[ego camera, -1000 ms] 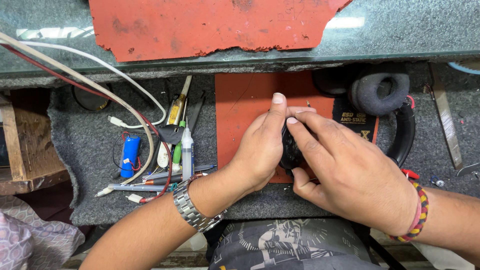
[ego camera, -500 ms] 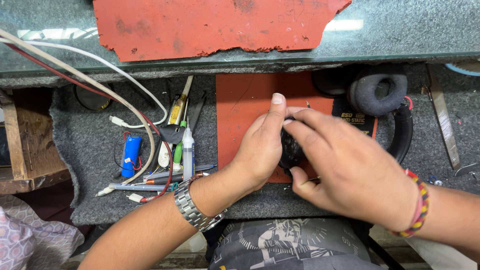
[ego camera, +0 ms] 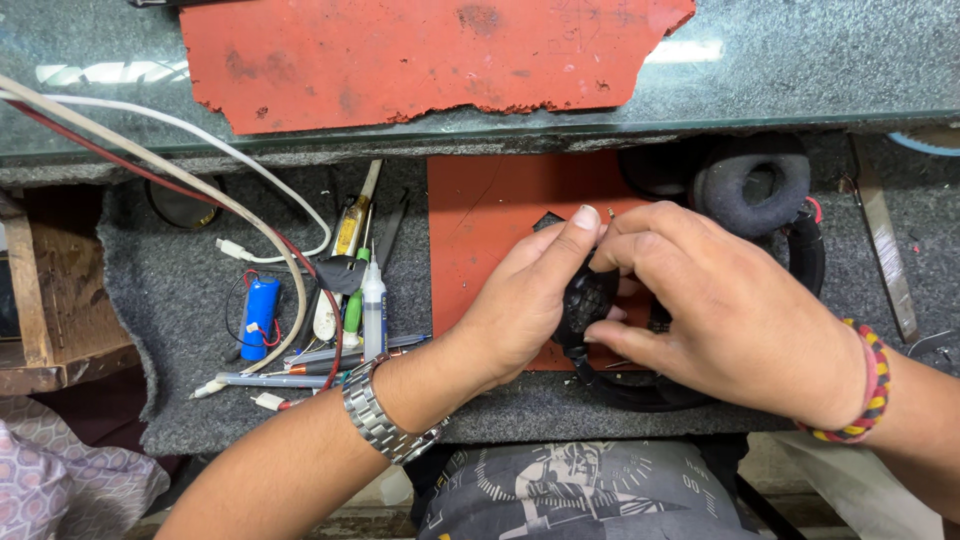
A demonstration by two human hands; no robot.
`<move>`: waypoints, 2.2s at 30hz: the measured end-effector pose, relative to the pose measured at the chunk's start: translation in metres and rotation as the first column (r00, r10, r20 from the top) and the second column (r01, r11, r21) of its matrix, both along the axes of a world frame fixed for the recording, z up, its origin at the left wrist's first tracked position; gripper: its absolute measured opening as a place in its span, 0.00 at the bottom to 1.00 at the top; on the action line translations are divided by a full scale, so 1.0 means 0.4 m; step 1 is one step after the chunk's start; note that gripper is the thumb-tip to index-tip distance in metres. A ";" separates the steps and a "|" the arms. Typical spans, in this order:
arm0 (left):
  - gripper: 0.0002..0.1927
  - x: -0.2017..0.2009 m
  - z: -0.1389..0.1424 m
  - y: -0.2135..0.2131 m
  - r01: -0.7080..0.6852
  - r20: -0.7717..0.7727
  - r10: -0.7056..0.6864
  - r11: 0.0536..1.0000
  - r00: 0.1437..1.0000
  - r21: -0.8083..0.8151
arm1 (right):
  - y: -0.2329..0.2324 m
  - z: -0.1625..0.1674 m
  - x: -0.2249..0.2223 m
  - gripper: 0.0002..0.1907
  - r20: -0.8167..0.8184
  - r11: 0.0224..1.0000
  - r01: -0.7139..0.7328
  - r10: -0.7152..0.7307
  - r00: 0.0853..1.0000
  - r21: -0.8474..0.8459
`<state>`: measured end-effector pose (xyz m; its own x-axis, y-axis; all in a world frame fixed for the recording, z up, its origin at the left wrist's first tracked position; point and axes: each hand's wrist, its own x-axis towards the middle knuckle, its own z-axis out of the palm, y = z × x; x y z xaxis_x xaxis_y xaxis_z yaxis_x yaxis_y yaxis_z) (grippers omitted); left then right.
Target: The person repairs a pair of headphones at a workbench. They hold an earcup and use a small screwdriver to unscrew and pry the back cover off the earcup, pull the foam earpad off the other earcup, and finally separate the housing to expose the internal driver and wiring.
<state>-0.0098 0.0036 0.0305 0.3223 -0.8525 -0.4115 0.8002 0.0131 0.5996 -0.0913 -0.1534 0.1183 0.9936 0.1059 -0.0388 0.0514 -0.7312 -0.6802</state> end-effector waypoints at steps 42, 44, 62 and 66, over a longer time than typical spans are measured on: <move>0.17 -0.014 -0.033 0.012 0.027 0.321 -0.013 0.999 0.947 -0.041 | 0.039 -0.035 -0.042 0.40 0.166 0.991 0.112 -0.099 0.981 -0.067; 0.17 -0.015 -0.032 0.008 0.016 0.265 -0.002 0.999 0.964 -0.049 | 0.042 -0.034 -0.043 0.39 0.144 0.990 0.129 -0.121 0.982 -0.049; 0.29 -0.009 -0.021 -0.003 -0.049 0.328 0.036 0.998 0.944 0.033 | 0.073 -0.007 -0.048 0.39 0.190 0.942 0.036 0.030 0.981 -0.334; 0.29 -0.010 -0.028 -0.009 -0.071 0.373 0.059 0.997 0.926 0.019 | 0.075 -0.012 -0.047 0.38 0.216 0.929 0.028 0.056 0.975 -0.369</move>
<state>-0.0139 0.0000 0.0193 0.5117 -0.8129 -0.2780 0.5180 0.0338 0.8547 -0.1102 -0.1236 0.1136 0.9801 0.1400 0.1405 0.1800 -0.9253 -0.3338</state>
